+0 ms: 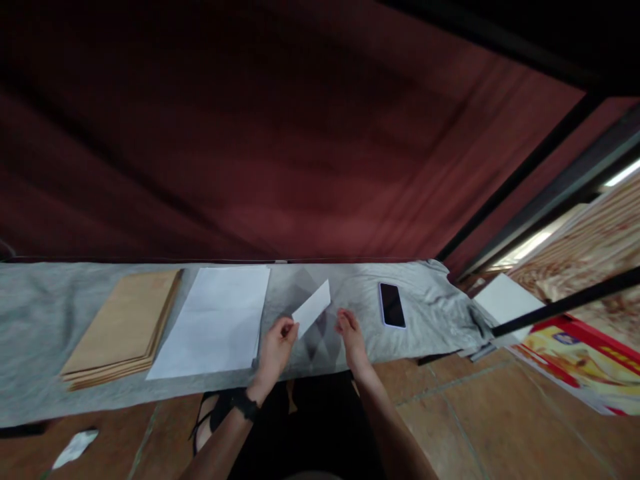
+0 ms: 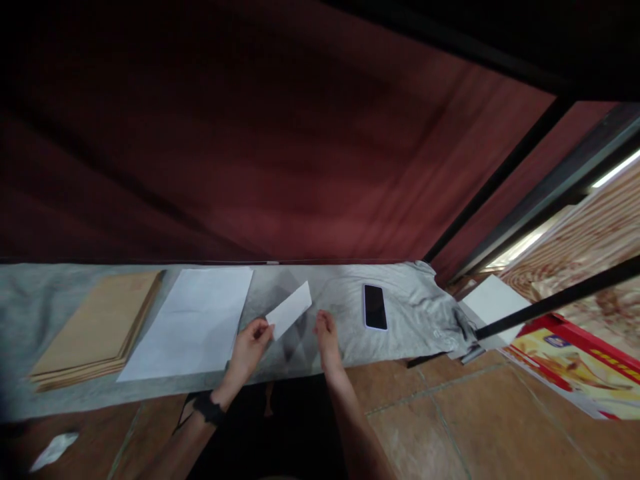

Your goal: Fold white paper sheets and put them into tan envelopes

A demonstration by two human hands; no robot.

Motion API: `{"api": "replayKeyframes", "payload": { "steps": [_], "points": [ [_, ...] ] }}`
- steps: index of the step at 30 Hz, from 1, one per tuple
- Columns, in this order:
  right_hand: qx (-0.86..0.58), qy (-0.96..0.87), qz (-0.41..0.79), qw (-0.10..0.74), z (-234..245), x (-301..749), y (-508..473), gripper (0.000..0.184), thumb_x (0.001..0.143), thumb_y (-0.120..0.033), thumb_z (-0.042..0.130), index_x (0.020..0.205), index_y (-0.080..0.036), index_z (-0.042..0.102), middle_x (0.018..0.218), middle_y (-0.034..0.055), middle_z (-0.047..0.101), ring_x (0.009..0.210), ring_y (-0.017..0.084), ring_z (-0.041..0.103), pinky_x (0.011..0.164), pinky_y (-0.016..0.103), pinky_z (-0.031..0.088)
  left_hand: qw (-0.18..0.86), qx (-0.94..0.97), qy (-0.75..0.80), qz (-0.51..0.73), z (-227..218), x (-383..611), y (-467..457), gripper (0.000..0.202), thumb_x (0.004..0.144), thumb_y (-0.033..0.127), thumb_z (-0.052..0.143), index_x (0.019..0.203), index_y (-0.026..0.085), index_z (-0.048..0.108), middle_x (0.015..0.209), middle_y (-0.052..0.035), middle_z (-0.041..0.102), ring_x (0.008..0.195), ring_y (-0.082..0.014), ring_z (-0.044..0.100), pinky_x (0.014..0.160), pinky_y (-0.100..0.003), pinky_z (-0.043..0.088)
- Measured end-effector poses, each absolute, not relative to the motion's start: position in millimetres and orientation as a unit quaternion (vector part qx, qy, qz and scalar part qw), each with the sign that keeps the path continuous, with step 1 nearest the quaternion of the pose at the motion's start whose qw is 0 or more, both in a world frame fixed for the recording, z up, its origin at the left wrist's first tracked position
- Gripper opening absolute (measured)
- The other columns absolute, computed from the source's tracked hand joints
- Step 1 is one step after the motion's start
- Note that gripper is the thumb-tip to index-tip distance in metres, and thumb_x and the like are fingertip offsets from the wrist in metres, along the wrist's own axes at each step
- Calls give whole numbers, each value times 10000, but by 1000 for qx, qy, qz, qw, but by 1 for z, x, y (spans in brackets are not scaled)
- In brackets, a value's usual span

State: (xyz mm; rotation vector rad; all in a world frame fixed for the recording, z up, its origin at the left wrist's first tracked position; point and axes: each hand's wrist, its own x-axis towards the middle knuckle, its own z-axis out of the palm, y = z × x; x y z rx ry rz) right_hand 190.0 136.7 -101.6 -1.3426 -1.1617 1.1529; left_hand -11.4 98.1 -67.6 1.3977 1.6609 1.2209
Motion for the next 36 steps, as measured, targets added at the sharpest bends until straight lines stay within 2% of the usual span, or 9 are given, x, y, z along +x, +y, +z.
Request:
{"api": "replayKeyframes", "payload": {
  "steps": [4, 9, 11, 13, 15, 17, 25, 31, 36],
  "points": [
    [-501, -329, 596, 534, -81, 180, 125, 574, 814, -686, 548, 1111, -205, 642, 1135, 132, 702, 962, 268, 694, 814, 413, 586, 238, 642, 612, 396, -56, -6, 90, 224, 951, 364, 484, 855, 221, 627, 849, -27, 675, 789, -167, 636, 728, -271, 475],
    [-460, -290, 678, 496, -59, 181, 117, 667, 790, -799, 483, 1066, -209, 627, 1059, 115, 730, 921, 268, 714, 762, 405, 590, 122, 779, 540, 295, -49, -4, 77, 203, 974, 199, 450, 987, 220, 651, 1046, -65, 681, 963, -197, 644, 860, -322, 491],
    [-465, -284, 672, 501, -59, 182, 115, 575, 730, -697, 648, 1048, -219, 621, 1024, 93, 740, 863, 254, 719, 723, 381, 586, 78, 812, 520, 254, -49, -4, 73, 212, 943, 128, 479, 1030, 221, 649, 1102, -64, 674, 1012, -210, 638, 895, -347, 490],
    [-485, -268, 654, 515, -65, 183, 115, 498, 626, -518, 795, 984, -220, 618, 936, 60, 746, 772, 226, 711, 692, 354, 580, 52, 830, 512, 215, -51, -4, 70, 236, 917, 84, 504, 1047, 219, 646, 1107, -62, 672, 1022, -219, 636, 904, -362, 489],
    [-503, -250, 639, 526, -72, 183, 115, 444, 566, -402, 827, 908, -217, 612, 838, 29, 736, 701, 200, 693, 671, 334, 575, 40, 839, 510, 187, -54, -4, 67, 249, 906, 64, 515, 1061, 212, 643, 1112, -64, 671, 1028, -227, 633, 912, -372, 486],
    [-517, -239, 630, 529, -79, 182, 115, 395, 557, -375, 815, 850, -211, 608, 765, 18, 720, 654, 190, 680, 638, 325, 567, 41, 843, 507, 173, -58, -4, 65, 261, 906, 59, 518, 1086, 204, 638, 1134, -72, 669, 1042, -232, 629, 920, -379, 482],
    [-543, -247, 608, 524, -87, 179, 127, 406, 525, -412, 824, 799, -201, 613, 668, 11, 696, 566, 190, 657, 515, 292, 521, 36, 852, 495, 166, -66, -5, 65, 273, 928, 75, 488, 1114, 208, 636, 1147, -77, 670, 1088, -231, 610, 973, -398, 453],
    [-547, -258, 619, 501, -89, 182, 128, 363, 571, -399, 806, 816, -204, 621, 673, 0, 679, 557, 173, 655, 553, 309, 558, 32, 840, 513, 173, -73, -13, 75, 253, 905, 52, 507, 1054, 193, 655, 1144, -87, 668, 1078, -241, 611, 956, -402, 470],
    [-550, -288, 660, 424, -91, 185, 115, 337, 605, -447, 789, 750, -179, 644, 698, 69, 720, 575, 194, 676, 556, 324, 566, 33, 833, 526, 170, -82, -29, 83, 305, 873, 18, 516, 1082, 178, 669, 1191, -116, 661, 1120, -260, 602, 975, -410, 479]
  ]
}}
